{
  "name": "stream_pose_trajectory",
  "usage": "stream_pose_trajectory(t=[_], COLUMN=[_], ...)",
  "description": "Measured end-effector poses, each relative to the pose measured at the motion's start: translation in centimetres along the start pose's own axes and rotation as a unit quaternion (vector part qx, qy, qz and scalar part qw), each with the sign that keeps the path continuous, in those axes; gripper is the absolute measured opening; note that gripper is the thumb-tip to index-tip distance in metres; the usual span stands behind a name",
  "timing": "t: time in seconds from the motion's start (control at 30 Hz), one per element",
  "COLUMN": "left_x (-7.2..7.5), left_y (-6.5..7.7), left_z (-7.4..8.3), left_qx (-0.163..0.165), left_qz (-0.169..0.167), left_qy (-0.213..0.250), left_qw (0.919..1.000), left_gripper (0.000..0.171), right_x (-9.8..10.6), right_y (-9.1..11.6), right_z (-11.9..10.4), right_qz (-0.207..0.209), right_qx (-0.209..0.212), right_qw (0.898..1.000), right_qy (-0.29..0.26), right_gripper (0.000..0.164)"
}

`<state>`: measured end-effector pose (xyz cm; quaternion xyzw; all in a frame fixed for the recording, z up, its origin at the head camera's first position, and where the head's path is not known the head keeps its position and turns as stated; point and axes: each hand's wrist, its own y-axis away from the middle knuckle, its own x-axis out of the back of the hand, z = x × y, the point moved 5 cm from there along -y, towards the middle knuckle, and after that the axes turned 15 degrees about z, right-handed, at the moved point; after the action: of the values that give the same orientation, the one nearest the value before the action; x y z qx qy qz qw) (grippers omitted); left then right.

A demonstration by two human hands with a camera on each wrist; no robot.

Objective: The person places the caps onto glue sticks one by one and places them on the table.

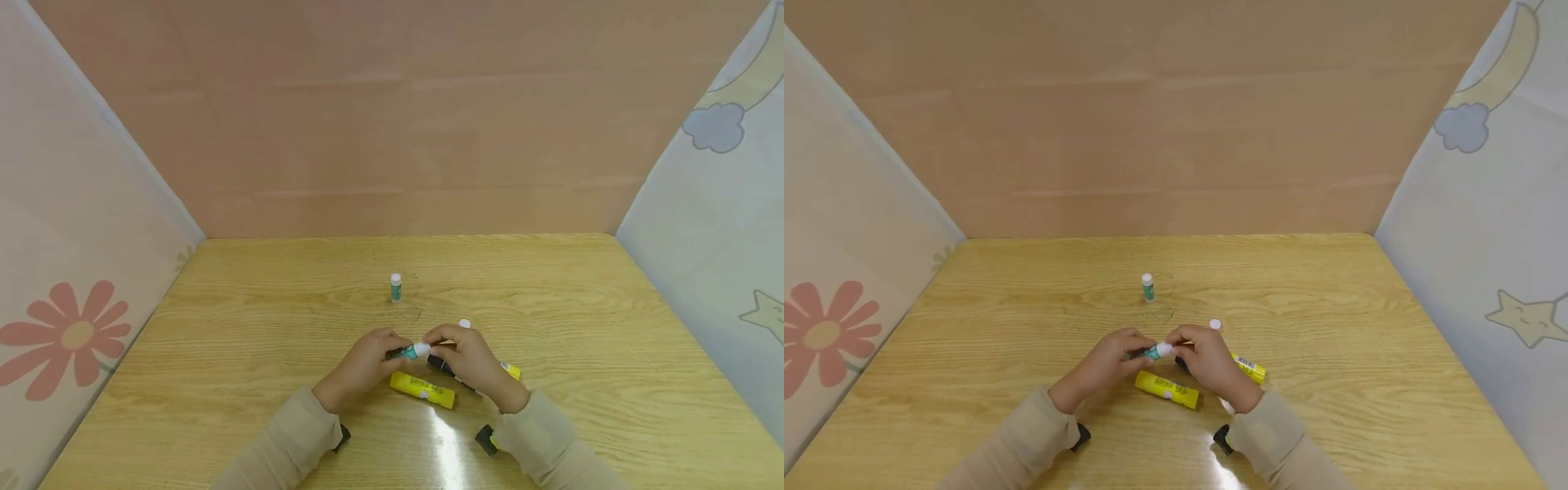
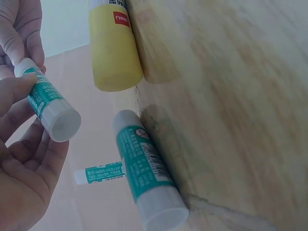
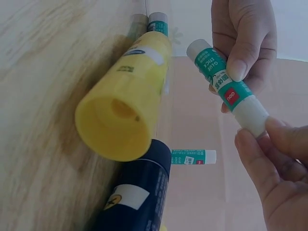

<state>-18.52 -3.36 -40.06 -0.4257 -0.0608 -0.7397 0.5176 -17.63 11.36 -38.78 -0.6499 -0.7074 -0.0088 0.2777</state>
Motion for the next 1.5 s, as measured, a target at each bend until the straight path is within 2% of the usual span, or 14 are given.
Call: stream_pose_trajectory(t=[0.57,0.9,1.27,1.5], left_x=[0.3,0.4,0.4,0.7], left_y=[0.0,0.1,-1.4,-0.6], left_z=[0.1,-0.1,0.1,-0.9], left_qx=[0.000,0.016,-0.005,0.002], left_qz=[0.019,0.025,0.017,0.009], left_qy=[-0.012,-0.009,-0.030,-0.047], left_qw=[0.9998,0.9995,0.9994,0.9989], left_gripper=[0.024,0.024,0.018,0.017], right_x=[-0.3,-0.6,0.3,-0.8], right_y=[-0.2,-0.3,-0.8,-0.3], right_z=[-0.2,-0.4,0.5,1.2], right_qz=[0.013,0.018,0.013,-0.010], right_qx=[0.004,-0.009,-0.030,-0.036], right_qw=[1.000,1.000,0.999,0.999], right_qy=[0.007,0.006,-0.012,-0.025], right_gripper=[0.014,0.013,0.016,0.016])
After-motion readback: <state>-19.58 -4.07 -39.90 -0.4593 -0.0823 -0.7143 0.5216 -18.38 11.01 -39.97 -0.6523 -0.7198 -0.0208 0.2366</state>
